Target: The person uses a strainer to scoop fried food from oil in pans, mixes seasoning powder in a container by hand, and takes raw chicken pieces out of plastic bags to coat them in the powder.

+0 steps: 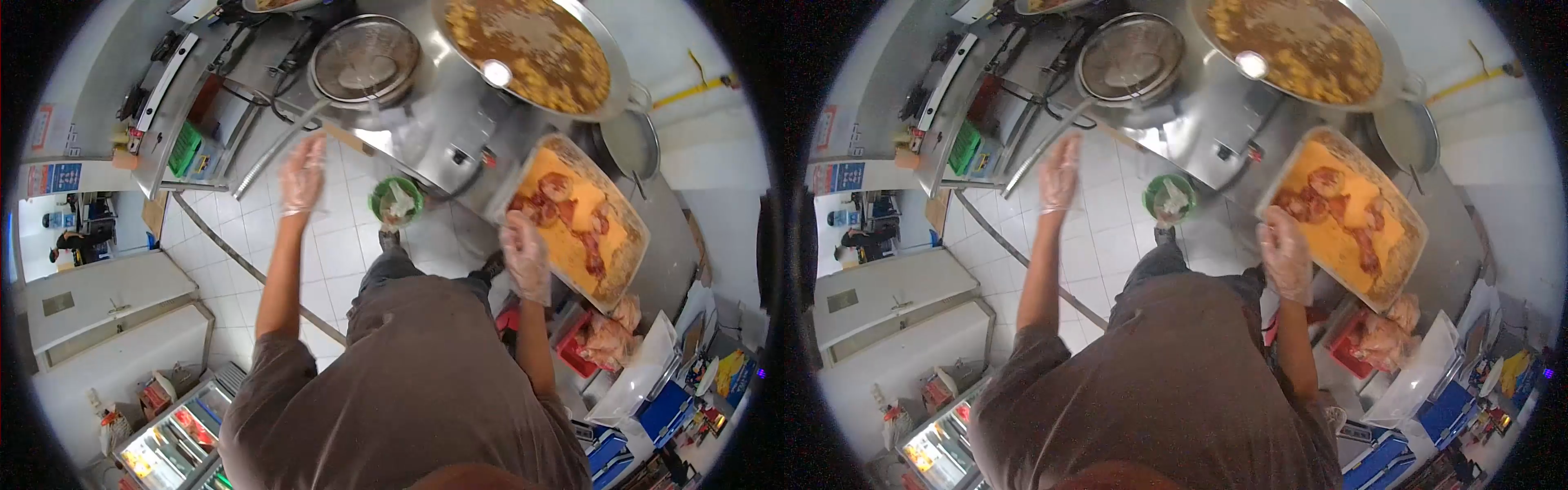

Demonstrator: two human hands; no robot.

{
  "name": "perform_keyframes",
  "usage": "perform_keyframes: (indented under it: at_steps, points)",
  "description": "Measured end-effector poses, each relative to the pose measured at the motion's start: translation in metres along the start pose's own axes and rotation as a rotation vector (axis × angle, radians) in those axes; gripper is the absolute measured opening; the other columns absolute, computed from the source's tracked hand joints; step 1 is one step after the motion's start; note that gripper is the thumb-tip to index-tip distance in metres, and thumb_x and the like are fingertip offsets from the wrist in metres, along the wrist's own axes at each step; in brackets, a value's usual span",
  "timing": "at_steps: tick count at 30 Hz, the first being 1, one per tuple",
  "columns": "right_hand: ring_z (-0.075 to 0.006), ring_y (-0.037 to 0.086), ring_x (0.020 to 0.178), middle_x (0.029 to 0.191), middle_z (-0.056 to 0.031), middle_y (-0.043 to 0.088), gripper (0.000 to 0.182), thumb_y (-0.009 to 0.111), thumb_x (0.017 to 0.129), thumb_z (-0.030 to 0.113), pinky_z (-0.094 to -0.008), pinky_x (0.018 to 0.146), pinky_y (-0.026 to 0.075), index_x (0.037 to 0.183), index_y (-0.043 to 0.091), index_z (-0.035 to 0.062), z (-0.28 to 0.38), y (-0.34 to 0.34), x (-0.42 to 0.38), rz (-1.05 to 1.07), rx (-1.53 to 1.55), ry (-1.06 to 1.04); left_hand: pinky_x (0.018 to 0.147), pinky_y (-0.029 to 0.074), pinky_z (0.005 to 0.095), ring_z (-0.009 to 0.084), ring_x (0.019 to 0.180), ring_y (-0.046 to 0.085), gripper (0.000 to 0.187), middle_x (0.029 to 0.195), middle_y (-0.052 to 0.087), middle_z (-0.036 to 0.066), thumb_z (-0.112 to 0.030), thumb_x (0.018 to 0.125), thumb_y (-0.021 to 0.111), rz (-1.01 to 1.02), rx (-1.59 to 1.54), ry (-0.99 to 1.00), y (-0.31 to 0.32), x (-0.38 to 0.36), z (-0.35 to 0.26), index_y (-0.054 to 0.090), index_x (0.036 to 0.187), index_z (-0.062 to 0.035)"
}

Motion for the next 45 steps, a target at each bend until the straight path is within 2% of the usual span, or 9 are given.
perform_keyframes:
  at_steps: [2,7,10,16,19,27,32,33,45]
  points:
    - [-0.0243,0.070,0.089,0.115,-0.0171,0.070,0.041,0.065,0.097,0.027,-0.0355,0.083,0.056,0.127,0.062,0.0009,0.041,0.074,0.034,0.131,-0.049,-0.064,0.089,0.053,0.0438,0.0376,0.100,0.069,0.035,0.109,0.072,0.021,-0.032,0.104,0.051,0.083,0.191,-0.059,-0.058,0.038,0.052,0.069,0.114,-0.0040]
    - [-0.0414,0.059,0.120,0.140,-0.0290,0.053,0.070,0.065,0.094,0.036,-0.0463,0.106,0.045,0.146,0.041,-0.0037,0.110,0.223,0.103,0.072,-0.331,-0.250,0.086,0.054,0.0448,0.0377,0.095,0.067,0.054,0.110,0.070,0.019,-0.051,0.099,0.052,0.765,0.139,-0.245,-0.073,0.042,0.260,0.062,0.124,-0.0044]
    - [-0.0439,0.058,0.120,0.142,-0.0303,0.050,0.079,0.066,0.093,0.037,-0.0473,0.104,0.047,0.150,0.033,-0.0057,0.140,0.261,0.127,0.159,-0.459,-0.110,0.076,0.055,0.0408,0.0227,0.088,0.068,0.072,0.104,0.070,0.008,-0.070,0.093,0.051,1.030,-0.421,-0.902,-0.054,0.012,0.252,0.058,0.129,-0.0078]
    - [-0.0395,0.068,0.105,0.135,-0.0276,0.057,0.066,0.051,0.096,0.023,-0.0462,0.090,0.055,0.153,0.029,-0.0041,0.089,0.293,0.161,0.199,-0.597,0.004,0.071,0.050,0.0292,0.0074,0.084,0.060,0.054,0.095,0.064,-0.005,-0.064,0.096,0.054,1.209,-0.675,-0.949,-0.004,0.011,0.230,0.064,0.119,-0.0164]
    - [-0.0396,0.069,0.101,0.120,-0.0300,0.065,0.054,0.042,0.099,0.019,-0.0467,0.084,0.056,0.150,0.036,0.0019,0.015,0.318,0.180,-0.042,-0.531,-0.293,0.069,0.048,0.0275,0.0075,0.079,0.056,0.043,0.089,0.060,-0.006,-0.056,0.095,0.060,1.297,-0.713,-0.796,0.035,0.015,0.255,0.067,0.113,-0.0167]
    - [-0.0394,0.057,0.122,0.127,-0.0281,0.062,0.044,0.043,0.104,0.019,-0.0418,0.103,0.045,0.136,0.051,-0.0096,0.142,0.254,0.153,0.187,-0.425,-0.061,0.061,0.051,0.0345,0.0169,0.077,0.067,0.039,0.079,0.069,0.010,-0.039,0.092,0.065,1.106,-0.001,-0.129,0.025,0.073,0.203,0.073,0.095,-0.0010]
    - [-0.0439,0.056,0.122,0.130,-0.0290,0.061,0.056,0.050,0.105,0.031,-0.0463,0.103,0.041,0.142,0.046,-0.0103,0.116,0.236,0.124,0.084,-0.196,-0.283,0.050,0.049,0.0321,0.0163,0.056,0.063,0.029,0.066,0.068,0.006,-0.030,0.088,0.070,0.866,-0.786,-0.392,0.076,0.043,0.255,0.073,0.079,-0.0023]
    - [-0.0413,0.059,0.116,0.123,-0.0268,0.063,0.059,0.051,0.104,0.034,-0.0454,0.099,0.043,0.143,0.045,-0.0101,0.112,0.233,0.118,0.071,-0.157,-0.301,0.052,0.049,0.0331,0.0164,0.058,0.063,0.031,0.067,0.066,0.007,-0.033,0.090,0.065,0.920,-0.641,-0.433,0.076,0.039,0.253,0.078,0.096,-0.0048]
    - [-0.0029,0.041,0.060,0.085,0.0042,0.051,0.049,0.056,0.103,0.028,-0.0212,0.050,0.033,0.145,0.052,0.0038,0.135,0.189,0.091,0.068,0.310,-0.134,0.050,0.047,0.0331,0.0167,0.055,0.060,0.040,0.060,0.060,0.006,-0.041,0.082,0.072,0.752,-0.454,-0.566,-0.005,0.037,0.197,0.066,0.074,-0.0021]
Point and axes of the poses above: each hand's wrist, its own x-axis towards the middle knuckle, its own y-axis out of the palm, z = x × y, the point moved 7 cm from there along x, towards the middle knuckle
